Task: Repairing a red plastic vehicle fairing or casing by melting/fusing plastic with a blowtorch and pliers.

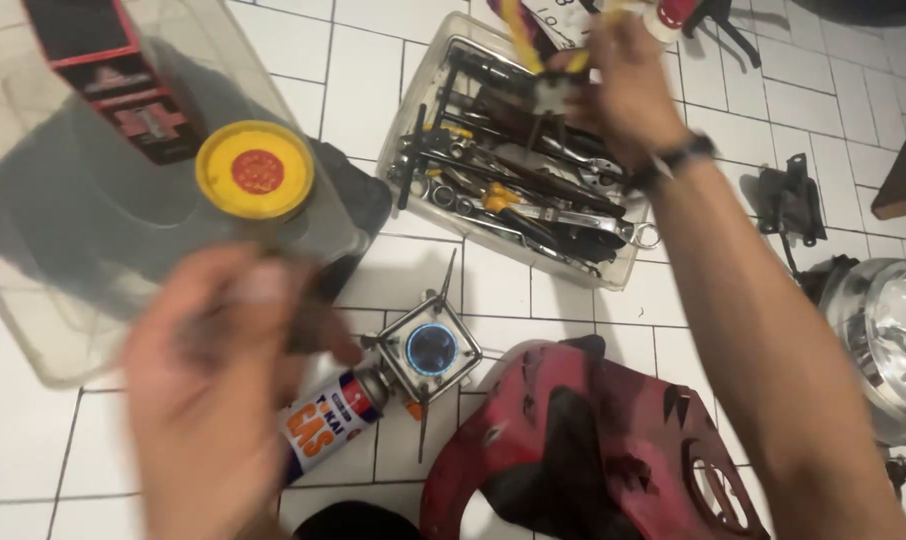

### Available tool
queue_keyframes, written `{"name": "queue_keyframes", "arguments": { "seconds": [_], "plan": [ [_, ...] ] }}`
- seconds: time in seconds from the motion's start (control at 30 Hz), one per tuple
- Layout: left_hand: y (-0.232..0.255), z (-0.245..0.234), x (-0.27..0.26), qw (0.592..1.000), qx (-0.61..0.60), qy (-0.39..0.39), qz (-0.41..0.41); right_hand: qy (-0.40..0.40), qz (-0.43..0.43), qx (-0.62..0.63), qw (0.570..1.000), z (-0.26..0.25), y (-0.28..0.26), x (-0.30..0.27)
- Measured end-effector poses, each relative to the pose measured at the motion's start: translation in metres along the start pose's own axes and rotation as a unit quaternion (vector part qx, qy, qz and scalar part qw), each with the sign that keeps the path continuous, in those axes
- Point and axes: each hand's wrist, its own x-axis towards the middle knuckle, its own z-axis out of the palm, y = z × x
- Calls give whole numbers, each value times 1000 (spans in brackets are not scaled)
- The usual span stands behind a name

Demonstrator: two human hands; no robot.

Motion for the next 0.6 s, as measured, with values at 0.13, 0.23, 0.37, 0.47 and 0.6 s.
{"name": "queue_keyframes", "arguments": {
  "seconds": [0.13,0.23,0.37,0.47,0.6],
  "plan": [
    [-13,28,5,999,-23,-42,-10,-4,-72,182,981,-14,-43,-114],
    [-15,46,-11,984,-116,-131,-37,30,-92,257,962,-13,-73,-199],
    [18,71,-57,962,-75,-263,6,82,-96,339,932,-3,-105,-291],
    [39,95,-90,946,-108,-304,-18,109,-100,342,928,10,-136,-340],
    [61,112,-121,936,-49,-338,-85,97,-83,325,937,2,-145,-406]
  ]
}}
